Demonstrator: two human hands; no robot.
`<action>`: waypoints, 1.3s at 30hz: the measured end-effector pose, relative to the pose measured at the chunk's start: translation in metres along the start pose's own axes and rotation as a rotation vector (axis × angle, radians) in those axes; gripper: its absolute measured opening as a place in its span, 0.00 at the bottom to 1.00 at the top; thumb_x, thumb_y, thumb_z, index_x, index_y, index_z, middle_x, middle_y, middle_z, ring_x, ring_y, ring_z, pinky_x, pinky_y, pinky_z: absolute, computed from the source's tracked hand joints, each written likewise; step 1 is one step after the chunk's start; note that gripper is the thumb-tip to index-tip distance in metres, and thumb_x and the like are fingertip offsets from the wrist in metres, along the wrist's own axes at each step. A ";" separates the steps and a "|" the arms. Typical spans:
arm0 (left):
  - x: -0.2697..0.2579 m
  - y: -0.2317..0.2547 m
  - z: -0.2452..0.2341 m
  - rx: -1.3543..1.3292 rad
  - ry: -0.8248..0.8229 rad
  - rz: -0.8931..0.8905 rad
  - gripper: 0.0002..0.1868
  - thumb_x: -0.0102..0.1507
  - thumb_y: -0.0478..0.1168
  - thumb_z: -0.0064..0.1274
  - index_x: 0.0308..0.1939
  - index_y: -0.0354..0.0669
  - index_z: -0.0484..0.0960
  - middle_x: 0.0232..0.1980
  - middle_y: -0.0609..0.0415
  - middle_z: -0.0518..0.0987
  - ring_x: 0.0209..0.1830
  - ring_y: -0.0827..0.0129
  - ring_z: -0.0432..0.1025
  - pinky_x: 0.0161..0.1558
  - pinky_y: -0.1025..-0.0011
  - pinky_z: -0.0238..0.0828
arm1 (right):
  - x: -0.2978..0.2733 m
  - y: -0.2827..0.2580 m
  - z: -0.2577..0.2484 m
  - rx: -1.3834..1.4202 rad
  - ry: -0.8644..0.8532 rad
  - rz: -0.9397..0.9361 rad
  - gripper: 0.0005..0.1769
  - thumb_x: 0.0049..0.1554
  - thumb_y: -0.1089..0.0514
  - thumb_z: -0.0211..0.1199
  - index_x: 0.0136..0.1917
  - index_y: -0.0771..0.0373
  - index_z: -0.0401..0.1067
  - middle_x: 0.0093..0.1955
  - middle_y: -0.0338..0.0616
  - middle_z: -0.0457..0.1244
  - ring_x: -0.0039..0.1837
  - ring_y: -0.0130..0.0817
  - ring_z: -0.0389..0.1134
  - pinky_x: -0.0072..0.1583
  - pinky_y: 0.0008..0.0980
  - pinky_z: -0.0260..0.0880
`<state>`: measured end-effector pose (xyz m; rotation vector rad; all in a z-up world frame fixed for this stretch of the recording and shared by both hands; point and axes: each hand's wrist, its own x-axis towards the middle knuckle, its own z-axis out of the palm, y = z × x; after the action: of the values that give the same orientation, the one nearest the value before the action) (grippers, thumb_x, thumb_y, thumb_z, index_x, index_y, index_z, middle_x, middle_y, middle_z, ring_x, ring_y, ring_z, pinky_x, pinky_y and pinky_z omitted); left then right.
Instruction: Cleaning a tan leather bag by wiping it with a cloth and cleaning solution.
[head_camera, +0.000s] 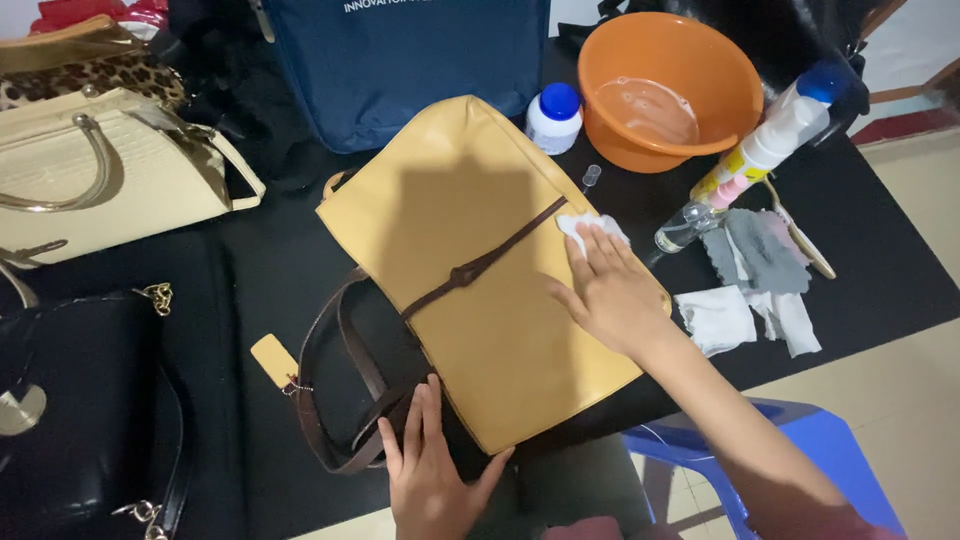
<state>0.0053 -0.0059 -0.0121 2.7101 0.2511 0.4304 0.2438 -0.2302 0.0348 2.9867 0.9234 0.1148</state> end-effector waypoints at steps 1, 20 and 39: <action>0.000 0.001 0.000 -0.001 -0.001 0.003 0.71 0.47 0.74 0.69 0.82 0.43 0.50 0.80 0.58 0.63 0.79 0.67 0.58 0.73 0.34 0.47 | -0.012 0.000 -0.009 -0.001 0.000 0.004 0.44 0.69 0.31 0.33 0.80 0.69 0.51 0.83 0.61 0.45 0.84 0.51 0.42 0.81 0.46 0.37; 0.003 0.006 -0.011 0.092 0.069 0.141 0.60 0.53 0.76 0.58 0.79 0.43 0.59 0.80 0.56 0.64 0.81 0.68 0.56 0.74 0.39 0.53 | -0.130 -0.131 -0.035 0.579 0.170 -0.290 0.41 0.66 0.36 0.47 0.78 0.70 0.54 0.81 0.64 0.49 0.83 0.60 0.47 0.79 0.54 0.45; 0.031 0.007 -0.025 0.277 -0.093 0.115 0.69 0.40 0.93 0.56 0.78 0.66 0.63 0.70 0.51 0.70 0.65 0.50 0.66 0.55 0.50 0.67 | -0.119 -0.043 -0.037 -0.220 0.454 0.329 0.46 0.64 0.31 0.51 0.72 0.76 0.66 0.74 0.71 0.60 0.82 0.56 0.53 0.81 0.60 0.43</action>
<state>0.0267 0.0030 0.0209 3.0178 0.1370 0.3204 0.1189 -0.2619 0.0619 2.9167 0.3830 0.8636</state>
